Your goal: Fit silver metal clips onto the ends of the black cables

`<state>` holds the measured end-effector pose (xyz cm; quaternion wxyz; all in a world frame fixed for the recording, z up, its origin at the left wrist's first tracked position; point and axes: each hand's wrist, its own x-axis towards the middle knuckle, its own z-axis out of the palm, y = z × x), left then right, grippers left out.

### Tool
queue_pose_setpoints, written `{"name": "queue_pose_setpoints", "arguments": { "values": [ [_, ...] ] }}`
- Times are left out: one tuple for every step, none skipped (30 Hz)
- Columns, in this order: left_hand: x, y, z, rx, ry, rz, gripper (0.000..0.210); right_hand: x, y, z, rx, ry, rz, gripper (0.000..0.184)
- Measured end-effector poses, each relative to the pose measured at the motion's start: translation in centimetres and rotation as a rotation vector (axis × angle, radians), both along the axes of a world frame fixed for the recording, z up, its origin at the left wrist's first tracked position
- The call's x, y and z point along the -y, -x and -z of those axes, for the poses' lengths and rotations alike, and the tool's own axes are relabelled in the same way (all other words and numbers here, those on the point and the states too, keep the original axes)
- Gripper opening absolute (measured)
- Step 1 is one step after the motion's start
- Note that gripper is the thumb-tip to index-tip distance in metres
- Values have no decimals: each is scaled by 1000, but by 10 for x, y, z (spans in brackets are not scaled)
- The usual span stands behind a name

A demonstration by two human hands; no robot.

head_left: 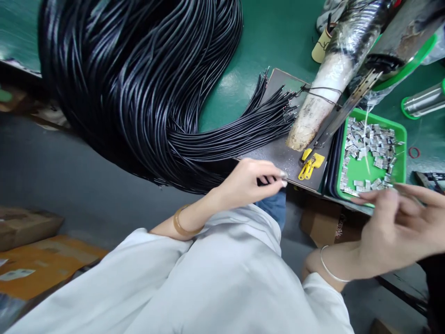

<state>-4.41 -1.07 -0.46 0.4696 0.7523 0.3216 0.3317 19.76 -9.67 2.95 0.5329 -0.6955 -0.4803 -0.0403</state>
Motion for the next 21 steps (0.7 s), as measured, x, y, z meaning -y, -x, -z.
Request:
{"name": "queue_pose_setpoints", "arguments": {
  "values": [
    [-5, 2, 2, 34, -67, -106, 18, -6, -9, 4, 67, 53, 20, 20],
    [-11, 3, 4, 42, -164, -210, 18, -13, -20, 9, 139, 136, 25, 19],
    [-17, 4, 5, 0, -281, -302, 17, -21, -32, 13, 233, 220, 45, 19],
    [-24, 5, 6, -82, -397, -372, 18, -29, -45, 18, 316, 288, 68, 19],
    [-29, 4, 7, -189, -480, -393, 19, -37, -57, 22, 348, 322, 109, 17],
    [-34, 4, 7, -299, -536, -388, 22, -46, -68, 25, 395, 371, 127, 17],
    [-37, 3, 7, -401, -569, -364, 24, -55, -77, 27, 438, 431, 135, 18],
    [-39, 1, 7, -484, -588, -333, 26, -63, -84, 28, 465, 490, 135, 20],
    [-39, 1, 8, -540, -604, -304, 27, -70, -89, 28, 477, 541, 118, 21],
    [-38, 0, 9, -568, -618, -280, 28, -77, -92, 28, 474, 594, 97, 23],
    [-36, 1, 10, -571, -634, -265, 28, -81, -93, 26, 462, 637, 73, 24],
    [-34, 2, 11, -554, -648, -257, 28, -84, -93, 25, 445, 666, 48, 24],
    [-31, 4, 13, -524, -659, -257, 28, -85, -93, 24, 428, 681, 24, 25],
    [-29, 6, 14, -486, -663, -264, 29, -85, -92, 23, 415, 680, 3, 25],
    [-27, 8, 15, -444, -662, -277, 29, -84, -92, 22, 408, 661, -10, 25],
    [-25, 10, 16, -403, -657, -294, 29, -81, -92, 22, 408, 634, -16, 23],
    [-24, 12, 17, -363, -651, -310, 29, -78, -93, 22, 414, 612, -12, 23],
    [-23, 13, 17, -324, -645, -321, 28, -75, -94, 23, 424, 601, 5, 22],
    [-22, 13, 17, -287, -636, -326, 27, -71, -95, 24, 438, 596, 30, 22],
    [-20, 13, 16, -253, -626, -321, 26, -68, -96, 25, 450, 598, 54, 23],
    [-19, 12, 14, -224, -612, -302, 25, -65, -96, 27, 459, 595, 72, 23]
  ]
}}
